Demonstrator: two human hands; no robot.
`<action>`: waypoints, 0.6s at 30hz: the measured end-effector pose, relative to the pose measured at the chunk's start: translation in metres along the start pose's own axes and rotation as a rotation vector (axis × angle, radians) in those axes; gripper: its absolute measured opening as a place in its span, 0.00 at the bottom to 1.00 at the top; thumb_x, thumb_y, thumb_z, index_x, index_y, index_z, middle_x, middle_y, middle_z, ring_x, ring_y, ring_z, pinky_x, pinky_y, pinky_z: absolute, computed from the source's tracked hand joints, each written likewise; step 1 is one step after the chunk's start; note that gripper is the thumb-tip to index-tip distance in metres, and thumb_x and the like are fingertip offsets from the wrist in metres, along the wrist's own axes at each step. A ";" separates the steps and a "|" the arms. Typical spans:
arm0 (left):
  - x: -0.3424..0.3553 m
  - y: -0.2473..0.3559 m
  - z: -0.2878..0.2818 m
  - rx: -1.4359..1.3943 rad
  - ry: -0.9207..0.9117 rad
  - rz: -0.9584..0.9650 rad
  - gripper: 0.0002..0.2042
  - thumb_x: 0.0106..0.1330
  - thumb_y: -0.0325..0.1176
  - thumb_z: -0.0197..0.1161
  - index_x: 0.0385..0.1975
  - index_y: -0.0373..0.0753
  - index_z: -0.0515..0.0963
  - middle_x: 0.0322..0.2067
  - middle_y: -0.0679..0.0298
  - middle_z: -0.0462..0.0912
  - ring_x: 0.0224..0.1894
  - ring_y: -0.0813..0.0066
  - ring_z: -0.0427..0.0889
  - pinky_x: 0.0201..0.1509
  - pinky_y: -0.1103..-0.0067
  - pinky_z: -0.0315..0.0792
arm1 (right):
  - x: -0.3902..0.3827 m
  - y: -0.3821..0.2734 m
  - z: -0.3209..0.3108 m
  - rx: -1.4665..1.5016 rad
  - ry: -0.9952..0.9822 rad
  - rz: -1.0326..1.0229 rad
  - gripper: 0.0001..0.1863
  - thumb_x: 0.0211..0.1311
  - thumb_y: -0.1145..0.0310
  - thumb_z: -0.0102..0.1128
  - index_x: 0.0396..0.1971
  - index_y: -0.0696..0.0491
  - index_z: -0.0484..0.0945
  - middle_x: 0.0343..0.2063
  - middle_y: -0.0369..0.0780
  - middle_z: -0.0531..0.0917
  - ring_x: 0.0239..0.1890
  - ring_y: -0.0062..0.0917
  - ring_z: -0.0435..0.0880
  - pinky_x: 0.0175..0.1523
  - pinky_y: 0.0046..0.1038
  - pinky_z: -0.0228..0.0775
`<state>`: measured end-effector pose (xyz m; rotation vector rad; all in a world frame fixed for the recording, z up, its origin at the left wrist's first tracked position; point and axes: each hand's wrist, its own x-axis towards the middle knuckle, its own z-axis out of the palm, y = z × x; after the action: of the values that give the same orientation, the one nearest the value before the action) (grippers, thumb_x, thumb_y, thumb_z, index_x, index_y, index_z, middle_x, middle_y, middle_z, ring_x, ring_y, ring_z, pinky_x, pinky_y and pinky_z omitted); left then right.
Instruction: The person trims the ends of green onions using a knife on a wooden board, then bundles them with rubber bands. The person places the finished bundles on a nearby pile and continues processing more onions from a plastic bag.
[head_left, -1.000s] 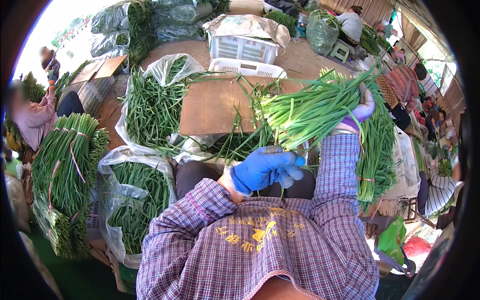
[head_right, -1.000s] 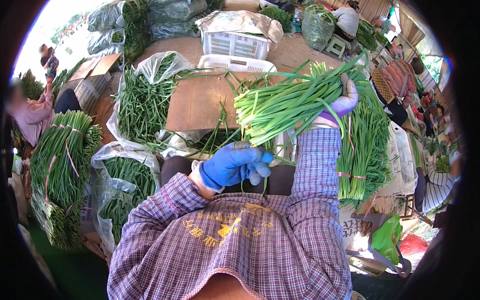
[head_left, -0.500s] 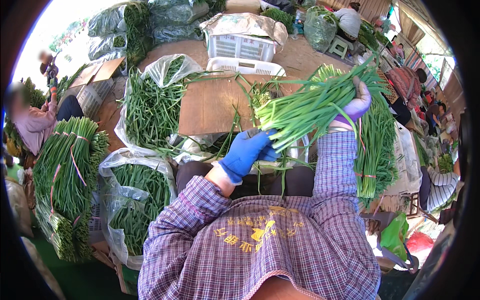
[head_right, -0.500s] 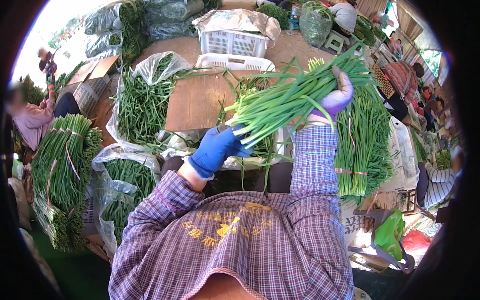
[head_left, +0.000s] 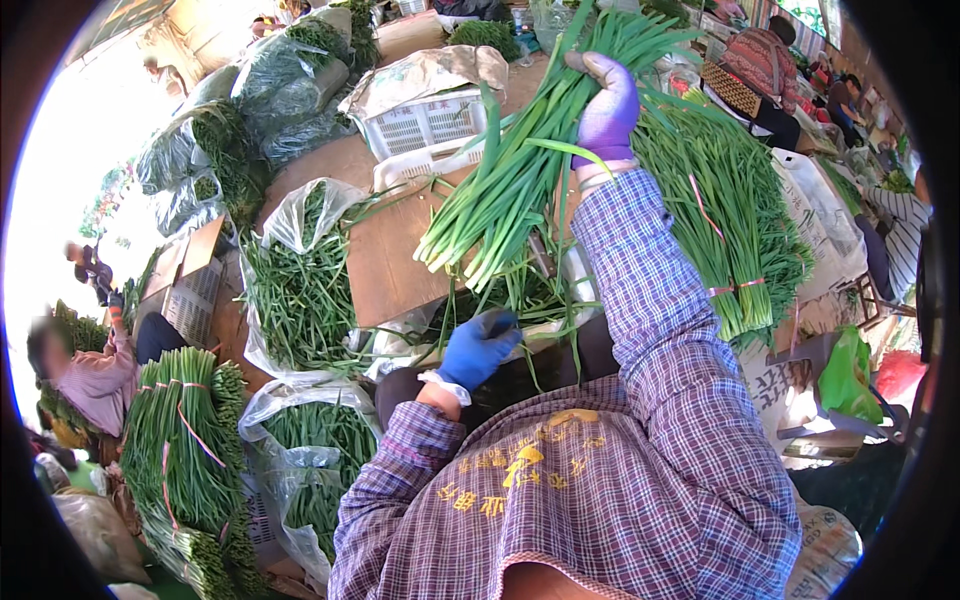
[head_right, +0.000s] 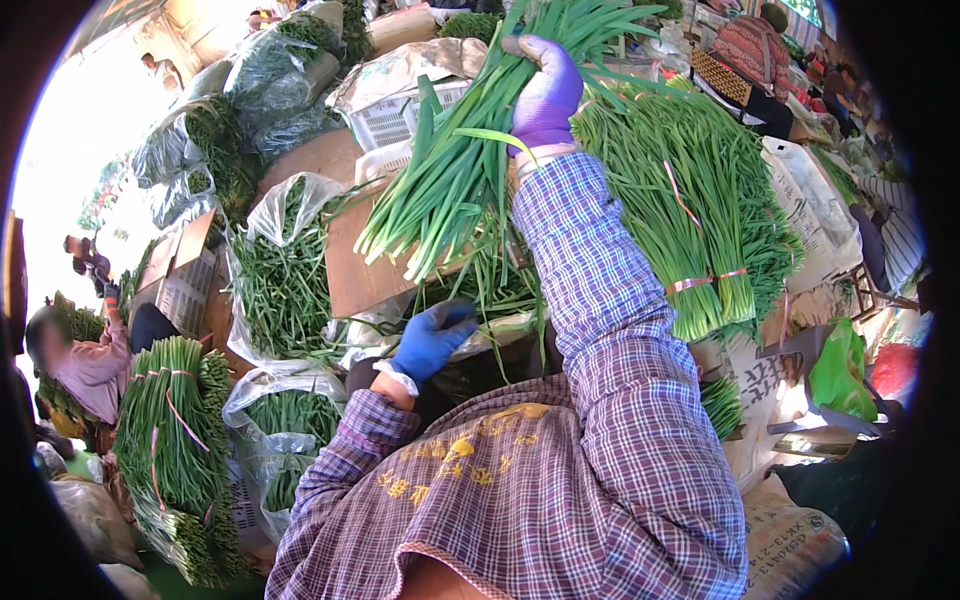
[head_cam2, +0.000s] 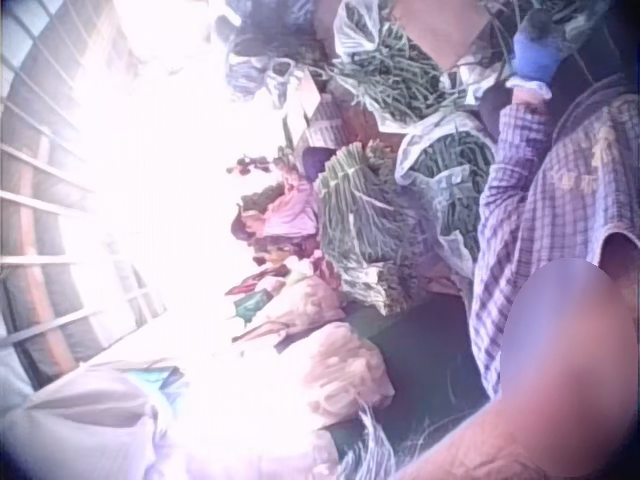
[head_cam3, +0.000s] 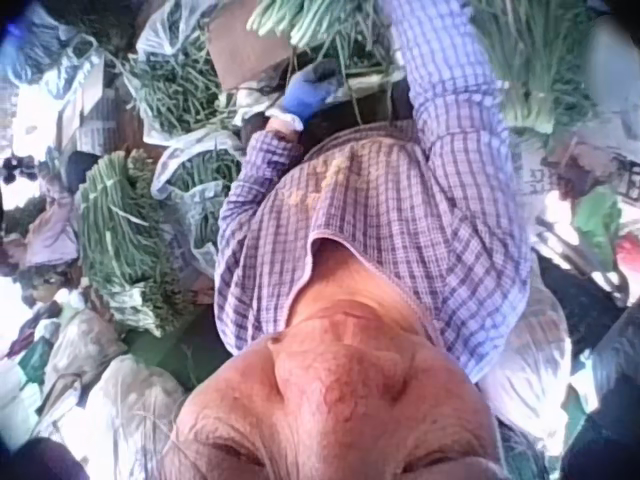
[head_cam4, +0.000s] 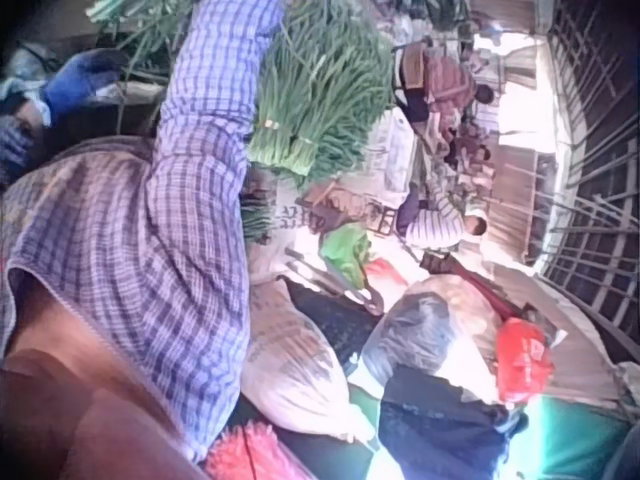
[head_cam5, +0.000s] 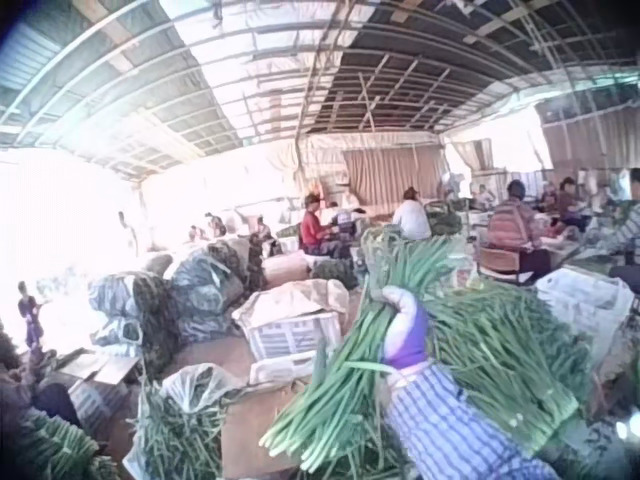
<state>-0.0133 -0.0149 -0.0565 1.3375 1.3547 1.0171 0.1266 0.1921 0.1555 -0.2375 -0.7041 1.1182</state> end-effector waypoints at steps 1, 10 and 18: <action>0.005 -0.004 0.007 0.051 0.071 0.206 0.36 0.54 0.39 0.70 0.59 0.27 0.62 0.53 0.46 0.73 0.57 0.57 0.73 0.62 0.72 0.65 | 0.000 0.003 0.003 0.012 -0.005 0.004 0.12 0.54 0.66 0.53 0.29 0.60 0.79 0.29 0.42 0.82 0.32 0.28 0.80 0.43 0.29 0.73; 0.065 0.039 0.012 0.197 0.381 0.650 0.47 0.50 0.48 0.73 0.64 0.31 0.54 0.59 0.49 0.65 0.60 0.57 0.66 0.64 0.67 0.60 | -0.019 0.036 0.013 0.160 -0.019 0.199 0.12 0.56 0.67 0.52 0.30 0.61 0.80 0.29 0.42 0.83 0.32 0.26 0.80 0.42 0.26 0.73; 0.064 0.070 -0.019 -0.324 -0.055 0.455 0.28 0.57 0.28 0.64 0.60 0.35 0.66 0.56 0.59 0.72 0.55 0.68 0.73 0.58 0.72 0.68 | -0.048 0.044 0.014 0.170 0.031 0.224 0.12 0.54 0.66 0.53 0.29 0.60 0.80 0.29 0.41 0.82 0.32 0.27 0.79 0.43 0.28 0.71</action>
<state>-0.0139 0.0544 0.0110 1.4386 0.8109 1.4226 0.0737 0.1665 0.1248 -0.1909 -0.5605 1.3783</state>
